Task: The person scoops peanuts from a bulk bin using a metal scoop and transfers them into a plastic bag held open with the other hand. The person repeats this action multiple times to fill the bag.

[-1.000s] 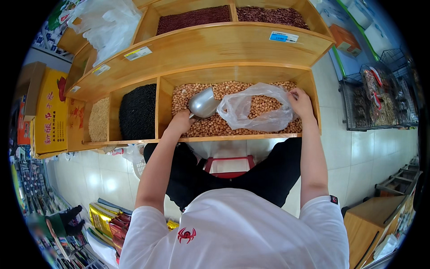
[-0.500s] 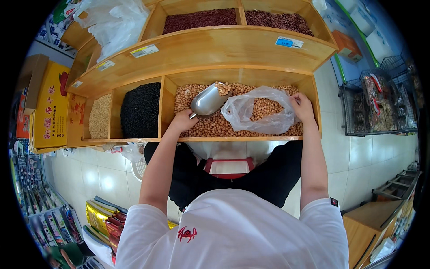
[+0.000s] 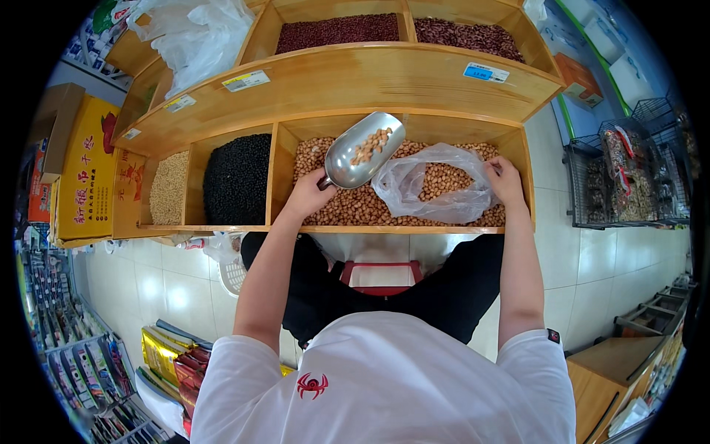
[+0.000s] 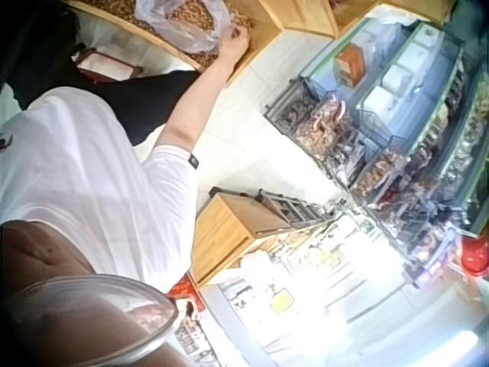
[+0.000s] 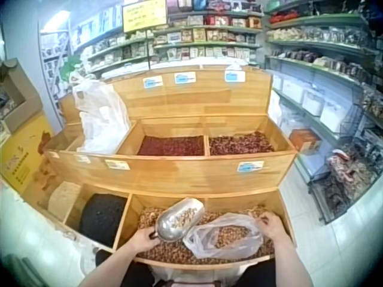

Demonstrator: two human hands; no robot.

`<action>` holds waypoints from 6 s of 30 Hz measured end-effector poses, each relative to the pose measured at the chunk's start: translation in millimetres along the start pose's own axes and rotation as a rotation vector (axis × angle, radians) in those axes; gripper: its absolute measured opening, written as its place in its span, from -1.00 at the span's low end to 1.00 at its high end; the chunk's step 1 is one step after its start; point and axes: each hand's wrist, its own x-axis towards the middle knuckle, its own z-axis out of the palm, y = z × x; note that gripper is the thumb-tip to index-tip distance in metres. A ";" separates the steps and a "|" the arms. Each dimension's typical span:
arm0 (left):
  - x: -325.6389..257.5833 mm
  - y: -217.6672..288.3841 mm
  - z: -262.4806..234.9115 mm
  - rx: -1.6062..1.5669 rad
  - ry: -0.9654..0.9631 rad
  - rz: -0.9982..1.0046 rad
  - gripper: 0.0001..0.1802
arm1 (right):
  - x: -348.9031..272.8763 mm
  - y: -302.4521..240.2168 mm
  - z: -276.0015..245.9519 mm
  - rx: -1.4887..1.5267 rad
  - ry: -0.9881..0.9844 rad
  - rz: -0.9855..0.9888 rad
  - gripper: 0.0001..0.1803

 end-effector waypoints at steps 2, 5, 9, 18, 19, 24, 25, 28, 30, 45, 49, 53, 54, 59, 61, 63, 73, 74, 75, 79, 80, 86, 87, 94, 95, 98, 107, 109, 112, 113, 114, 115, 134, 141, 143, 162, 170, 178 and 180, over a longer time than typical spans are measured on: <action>-1.9 -2.3 0.0 -0.022 0.024 0.031 -0.70 | 0.8 -2.4 0.7 -0.008 -0.002 -0.008 -0.79; -5.1 16.7 -5.5 0.112 0.033 0.085 -0.73 | -1.4 -2.0 -1.4 -0.015 0.002 0.001 -0.79; -13.6 29.6 -4.1 0.104 0.166 0.280 -0.70 | 0.3 0.6 -1.2 -0.013 -0.006 0.000 -0.78; -28.9 100.2 -14.5 0.433 0.041 0.313 -0.70 | 0.0 -2.1 -2.7 -0.021 0.027 -0.039 -0.78; -29.6 107.2 -14.5 0.494 0.022 0.321 -0.73 | 0.0 -4.1 -3.6 -0.026 0.030 -0.047 -0.78; -26.3 124.9 -6.3 0.646 -0.057 0.314 -0.77 | 0.9 -6.0 -4.2 -0.018 0.085 -0.065 -0.79; -24.0 126.9 -4.3 0.658 -0.067 0.311 -0.76 | 0.7 -7.2 -4.0 -0.007 0.095 -0.072 -0.79; -17.1 132.0 1.4 0.693 -0.067 0.295 -0.76 | 0.9 -8.6 -4.0 -0.009 0.089 -0.065 -0.80; -12.8 133.4 4.5 0.708 -0.047 0.299 -0.75 | 0.7 -9.6 -4.4 -0.012 0.085 -0.075 -0.80; -26.7 113.8 -45.3 0.318 0.117 0.130 -0.71 | -0.7 -12.3 -6.1 -0.013 0.069 -0.071 -0.80; -36.2 78.0 -53.8 0.270 0.222 -0.013 -0.66 | -0.2 -12.2 -4.8 0.001 0.061 -0.084 -0.79; -44.3 67.6 -48.1 0.499 0.154 -0.128 -0.68 | -1.1 -12.1 -5.4 -0.023 0.051 -0.071 -0.79; -44.7 64.8 -45.2 0.532 0.127 -0.148 -0.68 | -1.1 -12.6 -5.8 -0.027 0.050 -0.069 -0.79; -41.1 50.2 -33.3 0.611 0.017 -0.187 -0.67 | -1.5 -15.3 -6.7 -0.046 0.044 -0.062 -0.79; -34.2 38.5 -27.3 0.622 0.002 -0.168 -0.66 | -1.3 -16.1 -5.7 -0.033 0.050 -0.076 -0.80; -23.6 27.4 -17.0 0.609 -0.004 -0.169 -0.64 | -1.5 -14.7 -5.9 -0.033 0.049 -0.066 -0.80; 11.0 -23.6 6.2 0.434 -0.118 -0.173 -0.58 | -0.2 -10.2 -4.3 -0.040 0.028 -0.067 -0.80; 14.7 -27.4 7.9 0.443 -0.132 -0.153 -0.58 | -0.1 -9.9 -4.2 -0.037 0.027 -0.063 -0.80; 18.4 -30.4 10.0 0.454 -0.146 -0.133 -0.59 | 0.4 -9.0 -3.4 -0.033 0.024 -0.059 -0.80; 19.8 -35.7 11.3 0.435 -0.143 -0.129 -0.59 | 0.3 -5.3 -3.0 -0.014 0.029 -0.073 -0.81; 19.6 -34.8 10.1 0.418 -0.151 -0.147 -0.59 | 0.6 -4.5 -2.6 -0.011 0.030 -0.077 -0.81; 12.2 -34.7 5.7 0.360 -0.087 -0.195 -0.60 | 2.1 -1.0 -0.2 0.004 0.025 -0.082 -0.82; 10.1 -29.7 4.8 0.334 -0.076 -0.200 -0.61 | 1.3 -0.1 -0.5 0.007 0.025 -0.080 -0.83; 5.6 -13.3 -0.5 0.222 -0.041 -0.219 -0.52 | 0.5 -0.4 -1.5 0.016 0.023 -0.071 -0.83; 5.6 -13.4 -0.7 0.206 -0.031 -0.214 -0.52 | 0.6 -1.3 -1.2 0.012 0.021 -0.064 -0.83; 6.8 -17.2 0.2 0.164 0.002 -0.185 -0.53 | 1.3 -1.4 -0.6 0.008 0.018 -0.052 -0.83; 6.6 -7.1 1.5 0.003 0.037 -0.027 -0.65 | 2.1 3.2 -0.1 0.025 0.009 -0.053 -0.82; 5.4 -2.2 0.8 -0.014 0.034 -0.018 -0.67 | 2.0 3.2 -0.3 0.024 0.008 -0.053 -0.81; 3.3 4.8 1.1 -0.057 0.061 0.021 -0.69 | 1.7 2.9 -0.5 0.020 0.009 -0.051 -0.81; 2.7 6.6 0.6 -0.046 0.063 0.027 -0.68 | 1.9 2.7 -0.6 0.016 0.010 -0.051 -0.81; 2.2 8.1 0.2 -0.035 0.066 0.032 -0.68 | 1.8 2.4 -0.6 0.013 0.011 -0.050 -0.81; 1.6 9.5 -0.2 -0.023 0.068 0.038 -0.67 | 1.8 2.1 -0.5 0.009 0.012 -0.049 -0.81; -1.4 119.0 -0.7 0.775 -0.049 0.338 -0.78 | 0.5 -5.9 -3.6 -0.008 0.016 -0.068 -0.78; -1.2 129.4 -2.4 0.756 -0.043 0.297 -0.76 | 0.4 -6.4 -4.2 -0.018 0.010 -0.059 -0.78; -4.9 126.8 -11.4 0.709 -0.023 0.271 -0.76 | 0.4 -6.4 -3.9 -0.018 0.011 -0.060 -0.78; -51.5 47.4 -44.3 0.675 -0.056 -0.191 -0.63 | -0.6 -6.6 -2.6 -0.001 0.018 -0.071 -0.81; -12.6 0.0 -8.6 0.606 -0.165 -0.156 -0.60 | 2.2 -6.6 -0.2 0.010 -0.009 -0.090 -0.82; -2.4 -15.2 -2.0 0.370 -0.145 -0.206 -0.59 | 1.5 -4.1 -3.0 0.011 -0.025 -0.049 -0.82; -2.3 -15.5 0.6 0.354 -0.113 -0.193 -0.57 | 1.7 -3.0 -1.4 0.010 -0.020 -0.046 -0.82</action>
